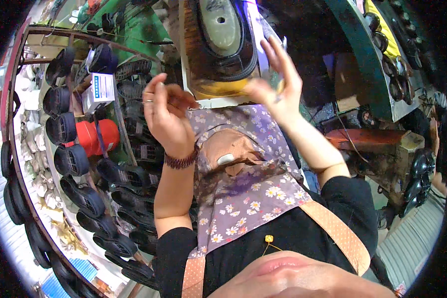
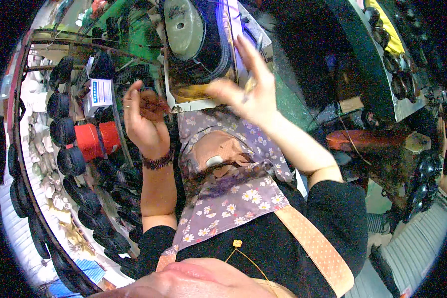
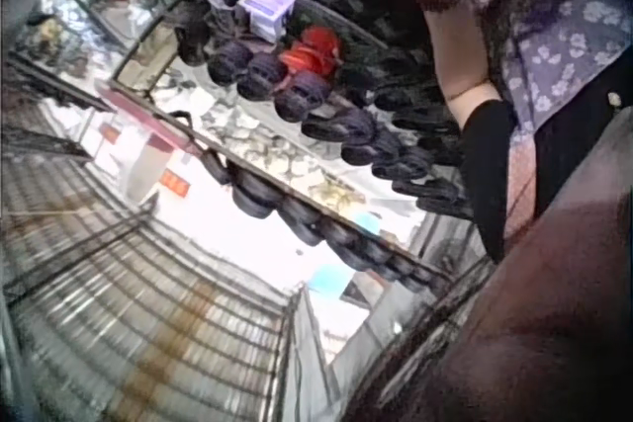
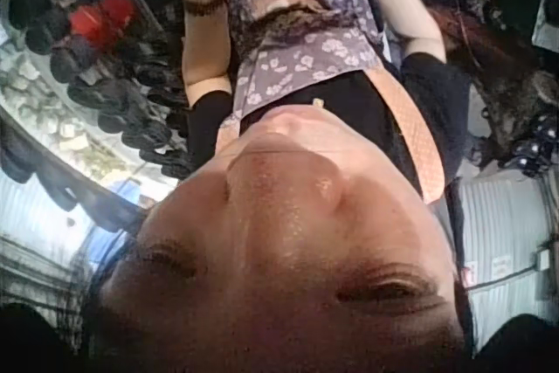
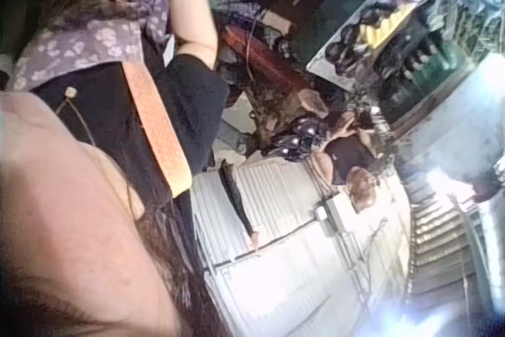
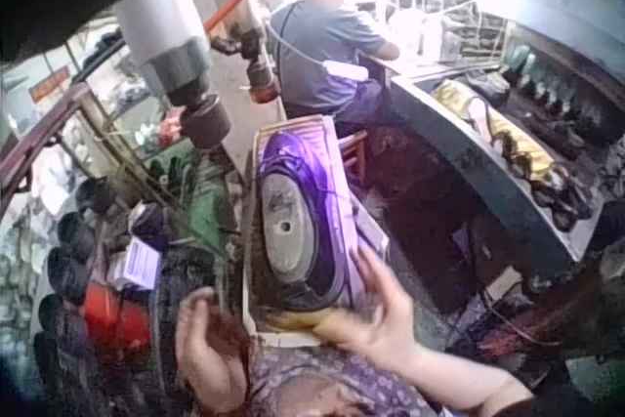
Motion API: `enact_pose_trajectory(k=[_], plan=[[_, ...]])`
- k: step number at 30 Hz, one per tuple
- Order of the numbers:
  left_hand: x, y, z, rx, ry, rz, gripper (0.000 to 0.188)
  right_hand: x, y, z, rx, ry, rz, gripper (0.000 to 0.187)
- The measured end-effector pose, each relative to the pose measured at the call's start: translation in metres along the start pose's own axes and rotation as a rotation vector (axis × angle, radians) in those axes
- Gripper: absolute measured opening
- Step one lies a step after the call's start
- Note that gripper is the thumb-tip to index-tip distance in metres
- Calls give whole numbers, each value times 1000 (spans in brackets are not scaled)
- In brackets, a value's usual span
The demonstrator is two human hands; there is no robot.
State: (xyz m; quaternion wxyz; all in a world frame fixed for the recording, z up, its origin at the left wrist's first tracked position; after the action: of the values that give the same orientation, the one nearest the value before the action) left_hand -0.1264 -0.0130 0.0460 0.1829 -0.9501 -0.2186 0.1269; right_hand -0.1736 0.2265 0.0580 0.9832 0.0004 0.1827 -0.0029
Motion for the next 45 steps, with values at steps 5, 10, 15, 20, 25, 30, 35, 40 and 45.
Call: enact_pose_trajectory(k=[5, 10, 15, 20, 25, 30, 35, 40, 45], plan=[[-39, 2, 18, -685, -327, -45, 32, 2, -27, 0, 559, 43, 5, 92], [-23, -30, 28, -869, -360, 35, 39, -34, -27, -1, 558, -26, -53, 88], [-22, -33, 26, -947, -438, 72, 38, -39, -26, 25, 659, 18, -39, 68], [-19, -46, 20, -1004, -553, 165, 38, -37, -26, 16, 608, -7, -2, 79], [-14, -58, 20, -998, -602, 220, 39, -37, -20, 3, 369, -31, 37, 81], [-12, -56, 20, -1090, -578, 207, 46, -42, -24, 15, 503, -221, 52, 80], [-13, -55, 21, -1071, -594, 183, 47, -41, -29, 22, 555, -64, 12, 77], [-11, -59, 19, -1036, -564, 195, 47, -37, -25, 26, 576, 12, -18, 72], [-11, -61, 17, -1038, -544, 256, 45, -34, -1, 4, -54, -178, -54, 56]])
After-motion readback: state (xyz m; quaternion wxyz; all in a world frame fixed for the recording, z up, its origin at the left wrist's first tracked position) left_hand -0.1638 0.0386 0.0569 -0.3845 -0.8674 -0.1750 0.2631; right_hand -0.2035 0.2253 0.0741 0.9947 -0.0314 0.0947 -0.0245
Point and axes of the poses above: each hand's wrist, its own x-axis away from the middle knuckle, its own y-axis out of the back of the hand, z = x × y, the point moved 10 cm from there along -x, towards the middle knuckle, and after that the axes turned 10 degrees about -y, right-handed, at the moved point
